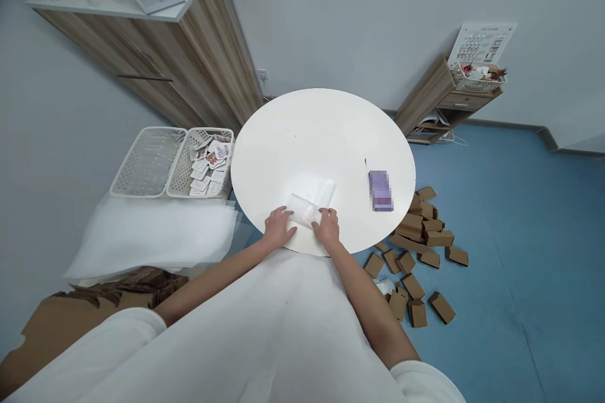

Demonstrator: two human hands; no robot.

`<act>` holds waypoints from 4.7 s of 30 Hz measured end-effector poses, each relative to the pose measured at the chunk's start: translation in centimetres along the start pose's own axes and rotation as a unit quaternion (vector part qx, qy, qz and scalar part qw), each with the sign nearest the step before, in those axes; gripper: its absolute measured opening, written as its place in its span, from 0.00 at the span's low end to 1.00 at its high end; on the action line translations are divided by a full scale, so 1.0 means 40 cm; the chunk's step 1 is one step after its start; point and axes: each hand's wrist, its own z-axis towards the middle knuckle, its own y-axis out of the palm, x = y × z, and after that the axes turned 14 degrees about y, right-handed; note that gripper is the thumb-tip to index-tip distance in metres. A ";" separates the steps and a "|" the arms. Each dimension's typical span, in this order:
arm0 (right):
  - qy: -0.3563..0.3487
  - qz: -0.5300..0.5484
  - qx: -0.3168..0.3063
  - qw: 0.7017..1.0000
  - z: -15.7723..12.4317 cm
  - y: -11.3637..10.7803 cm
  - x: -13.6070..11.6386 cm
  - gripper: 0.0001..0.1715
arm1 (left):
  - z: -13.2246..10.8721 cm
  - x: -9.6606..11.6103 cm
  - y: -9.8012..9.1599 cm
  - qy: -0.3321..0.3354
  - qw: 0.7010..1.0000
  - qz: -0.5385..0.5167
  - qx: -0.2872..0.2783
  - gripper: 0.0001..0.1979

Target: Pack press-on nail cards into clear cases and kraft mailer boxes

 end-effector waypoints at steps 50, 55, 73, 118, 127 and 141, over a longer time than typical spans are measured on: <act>-0.056 0.219 -0.078 0.971 0.067 0.049 -0.019 0.14 | 0.094 0.022 -0.019 0.156 0.985 -0.023 -0.076 0.19; -0.096 0.206 -0.061 0.972 0.061 0.061 0.001 0.19 | 0.091 0.003 -0.004 0.205 0.977 0.039 -0.051 0.24; -0.295 -0.049 -0.104 0.949 0.041 -0.007 0.024 0.44 | 0.075 0.002 -0.037 0.182 0.973 -0.064 -0.129 0.39; -0.105 0.097 -0.174 0.974 -0.016 -0.054 0.077 0.38 | 0.037 0.022 -0.005 -0.132 0.968 -0.193 0.086 0.23; -0.163 0.019 -0.135 0.977 0.018 -0.008 0.040 0.44 | 0.023 0.066 0.016 -0.081 0.986 -0.145 -0.030 0.32; -0.044 0.172 -0.330 0.927 -0.016 -0.049 0.023 0.49 | 0.037 0.038 0.046 -0.237 0.893 -0.359 0.130 0.29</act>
